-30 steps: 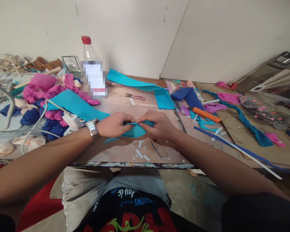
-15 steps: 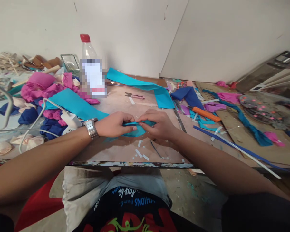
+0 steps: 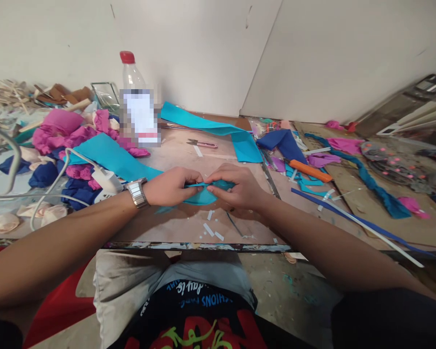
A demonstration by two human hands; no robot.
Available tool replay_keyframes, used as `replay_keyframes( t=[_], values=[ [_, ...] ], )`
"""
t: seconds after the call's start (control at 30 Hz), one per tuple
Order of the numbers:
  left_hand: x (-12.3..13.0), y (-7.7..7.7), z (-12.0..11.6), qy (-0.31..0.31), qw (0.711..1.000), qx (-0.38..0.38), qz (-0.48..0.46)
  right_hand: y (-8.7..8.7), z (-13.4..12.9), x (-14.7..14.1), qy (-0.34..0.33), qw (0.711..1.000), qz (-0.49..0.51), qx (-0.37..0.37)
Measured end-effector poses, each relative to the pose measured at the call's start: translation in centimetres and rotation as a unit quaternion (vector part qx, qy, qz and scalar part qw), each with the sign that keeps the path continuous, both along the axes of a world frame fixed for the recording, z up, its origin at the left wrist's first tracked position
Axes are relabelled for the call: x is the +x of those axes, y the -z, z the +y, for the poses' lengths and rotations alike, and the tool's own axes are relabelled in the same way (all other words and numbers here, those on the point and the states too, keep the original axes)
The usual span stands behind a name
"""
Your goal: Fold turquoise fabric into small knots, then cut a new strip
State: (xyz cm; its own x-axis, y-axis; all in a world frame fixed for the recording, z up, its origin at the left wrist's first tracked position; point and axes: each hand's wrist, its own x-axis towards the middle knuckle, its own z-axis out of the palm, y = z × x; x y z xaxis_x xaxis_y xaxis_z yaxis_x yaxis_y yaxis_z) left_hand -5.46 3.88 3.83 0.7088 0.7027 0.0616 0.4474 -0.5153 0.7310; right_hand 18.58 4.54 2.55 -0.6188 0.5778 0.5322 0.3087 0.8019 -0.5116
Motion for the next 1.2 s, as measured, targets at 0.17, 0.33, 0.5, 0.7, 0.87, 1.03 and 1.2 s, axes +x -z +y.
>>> replay_keyframes(
  t=[0.17,0.33,0.5,0.7,0.87,1.03,1.2],
  values=[
    [-0.1,-0.31,-0.03,0.0,1.0,0.009,0.005,0.06,0.05,0.03,0.015,1.0,0.014,0.001],
    [-0.22,-0.42,-0.07,0.0,1.0,0.015,0.008,0.15,0.2,0.16,0.029,1.0,0.004,-0.004],
    [-0.18,-0.52,-0.13,-0.029,0.999,0.021,0.001,0.15,0.32,0.24,0.034,0.999,0.009,-0.002],
    [-0.14,-0.16,0.01,-0.051,0.999,0.016,-0.007,0.07,0.19,0.2,0.036,0.999,0.005,0.007],
    [-0.06,-0.04,0.01,-0.051,0.998,0.011,-0.022,0.12,0.13,0.16,0.037,0.999,-0.009,0.023],
    [0.17,0.09,-0.15,-0.058,0.997,0.014,-0.045,0.13,0.1,0.02,0.038,0.998,-0.015,0.057],
    [0.26,0.22,-0.22,-0.067,0.996,0.015,-0.053,0.34,0.3,-0.06,0.039,0.993,-0.042,0.099]
  ],
)
